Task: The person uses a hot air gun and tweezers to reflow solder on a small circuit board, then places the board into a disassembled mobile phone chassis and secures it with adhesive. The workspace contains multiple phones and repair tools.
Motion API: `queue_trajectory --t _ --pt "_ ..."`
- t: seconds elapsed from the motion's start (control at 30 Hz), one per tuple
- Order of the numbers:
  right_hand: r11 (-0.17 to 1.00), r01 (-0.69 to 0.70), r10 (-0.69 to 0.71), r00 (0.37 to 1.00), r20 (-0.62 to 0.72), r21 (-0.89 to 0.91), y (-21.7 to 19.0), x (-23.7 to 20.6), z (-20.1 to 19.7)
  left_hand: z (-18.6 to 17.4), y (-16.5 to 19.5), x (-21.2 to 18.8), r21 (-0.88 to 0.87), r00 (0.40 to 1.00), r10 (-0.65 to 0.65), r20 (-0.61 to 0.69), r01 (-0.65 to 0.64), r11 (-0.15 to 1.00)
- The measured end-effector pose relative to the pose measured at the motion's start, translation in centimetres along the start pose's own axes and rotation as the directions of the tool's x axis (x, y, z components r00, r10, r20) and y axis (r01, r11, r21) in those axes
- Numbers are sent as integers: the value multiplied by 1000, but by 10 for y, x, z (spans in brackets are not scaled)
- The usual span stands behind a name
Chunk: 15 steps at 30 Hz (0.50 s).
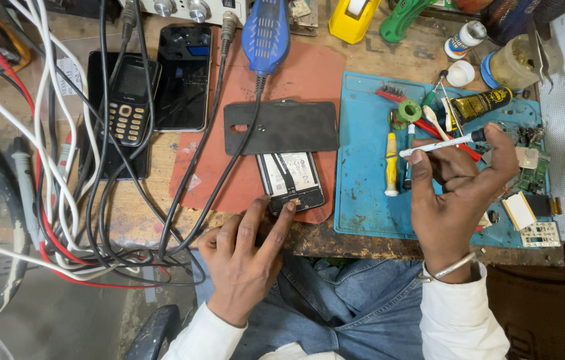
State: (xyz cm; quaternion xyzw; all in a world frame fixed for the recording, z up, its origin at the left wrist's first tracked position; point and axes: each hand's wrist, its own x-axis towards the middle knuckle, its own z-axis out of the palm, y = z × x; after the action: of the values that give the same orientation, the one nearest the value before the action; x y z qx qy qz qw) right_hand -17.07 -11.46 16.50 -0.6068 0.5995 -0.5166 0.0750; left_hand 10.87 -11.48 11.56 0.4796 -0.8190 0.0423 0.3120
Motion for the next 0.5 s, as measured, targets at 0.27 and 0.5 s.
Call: queue_trajectory --t 0.27,0.5 --pt "999 -42 42 999 -4 -6 -3 2 4 -10 -8 8 -50 1000 0 -26 -2 999" --pt "999 -43 42 997 -63 -9 -10 0 12 -21 -17 11 -38 999 9 -45 -11 999"
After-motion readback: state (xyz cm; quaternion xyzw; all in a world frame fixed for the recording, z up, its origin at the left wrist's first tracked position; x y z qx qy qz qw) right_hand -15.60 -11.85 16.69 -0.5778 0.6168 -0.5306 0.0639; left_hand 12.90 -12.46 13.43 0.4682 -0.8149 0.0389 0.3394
